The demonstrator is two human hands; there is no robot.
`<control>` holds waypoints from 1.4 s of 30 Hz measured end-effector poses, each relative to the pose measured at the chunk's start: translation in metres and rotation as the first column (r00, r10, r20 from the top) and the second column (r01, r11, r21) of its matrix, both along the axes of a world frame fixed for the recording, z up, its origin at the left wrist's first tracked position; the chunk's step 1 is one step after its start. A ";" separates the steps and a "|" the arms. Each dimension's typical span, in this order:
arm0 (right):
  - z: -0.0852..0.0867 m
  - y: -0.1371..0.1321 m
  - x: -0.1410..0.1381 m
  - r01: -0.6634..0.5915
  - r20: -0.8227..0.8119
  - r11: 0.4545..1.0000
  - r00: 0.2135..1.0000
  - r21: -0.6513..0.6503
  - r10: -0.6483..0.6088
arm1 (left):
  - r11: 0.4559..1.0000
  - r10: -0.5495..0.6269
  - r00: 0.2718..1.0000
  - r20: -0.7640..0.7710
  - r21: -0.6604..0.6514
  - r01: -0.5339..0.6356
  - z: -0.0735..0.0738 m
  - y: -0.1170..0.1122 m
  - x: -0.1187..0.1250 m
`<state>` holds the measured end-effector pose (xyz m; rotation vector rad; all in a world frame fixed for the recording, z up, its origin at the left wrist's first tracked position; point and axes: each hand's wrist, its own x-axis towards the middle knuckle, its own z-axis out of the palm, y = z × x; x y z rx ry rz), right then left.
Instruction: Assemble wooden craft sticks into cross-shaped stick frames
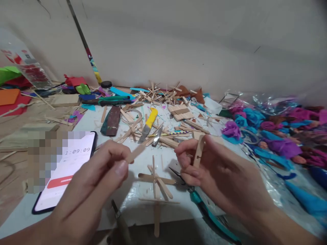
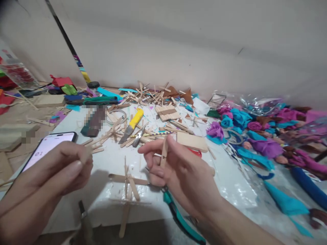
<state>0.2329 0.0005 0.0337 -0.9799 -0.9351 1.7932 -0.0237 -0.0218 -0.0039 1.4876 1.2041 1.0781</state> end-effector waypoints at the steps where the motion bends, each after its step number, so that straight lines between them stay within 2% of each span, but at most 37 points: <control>1: -0.001 -0.002 -0.003 -0.022 -0.044 0.999 0.999 -0.026 0.021 | 1.000 -0.001 0.999 -0.047 -0.009 0.000 0.002 -0.002 0.003; 3: -0.003 -0.007 -0.009 -0.054 -0.096 0.997 0.994 -0.051 0.048 | 0.999 -0.039 0.989 -0.143 -0.037 0.034 0.006 -0.005 0.010; 6: -0.008 -0.012 -0.016 -0.083 -0.124 0.994 0.989 -0.064 0.075 | 0.986 -0.168 0.959 -0.230 -0.058 0.159 0.008 -0.003 0.016; 8: -0.008 -0.012 -0.019 -0.076 -0.104 0.995 0.992 -0.063 0.069 | 0.977 -0.211 0.948 -0.237 -0.036 0.209 0.006 -0.001 0.015; 12: -0.009 -0.013 -0.022 -0.045 -0.035 0.998 0.998 -0.052 0.044 | 0.974 -0.219 0.950 -0.225 0.009 0.226 0.005 -0.001 0.012; 18: -0.015 -0.019 -0.026 -0.143 -0.118 0.988 0.984 -0.060 0.135 | 0.955 -0.284 0.938 -0.197 0.033 0.296 0.010 -0.004 0.017; 21: -0.014 -0.020 -0.028 -0.159 -0.120 0.985 0.981 -0.064 0.150 | 0.940 -0.333 0.922 -0.198 0.000 0.340 0.009 -0.004 0.017; 26: -0.012 -0.020 -0.034 -0.147 -0.095 0.987 0.985 -0.062 0.141 | 0.933 -0.355 0.918 -0.178 -0.012 0.358 0.008 -0.005 0.016; 33: -0.012 -0.021 -0.037 -0.131 -0.014 0.990 0.991 -0.050 0.130 | 0.935 -0.326 0.911 -0.253 0.054 0.350 0.016 0.000 0.015; 37: -0.011 -0.023 -0.043 -0.136 -0.019 0.990 0.991 -0.031 0.135 | 0.937 -0.305 0.927 -0.218 0.106 0.333 0.009 -0.002 0.017; 42: -0.011 -0.028 -0.047 -0.169 -0.047 0.985 0.985 -0.029 0.168 | 0.929 -0.356 0.918 -0.177 0.036 0.367 -0.001 -0.006 0.022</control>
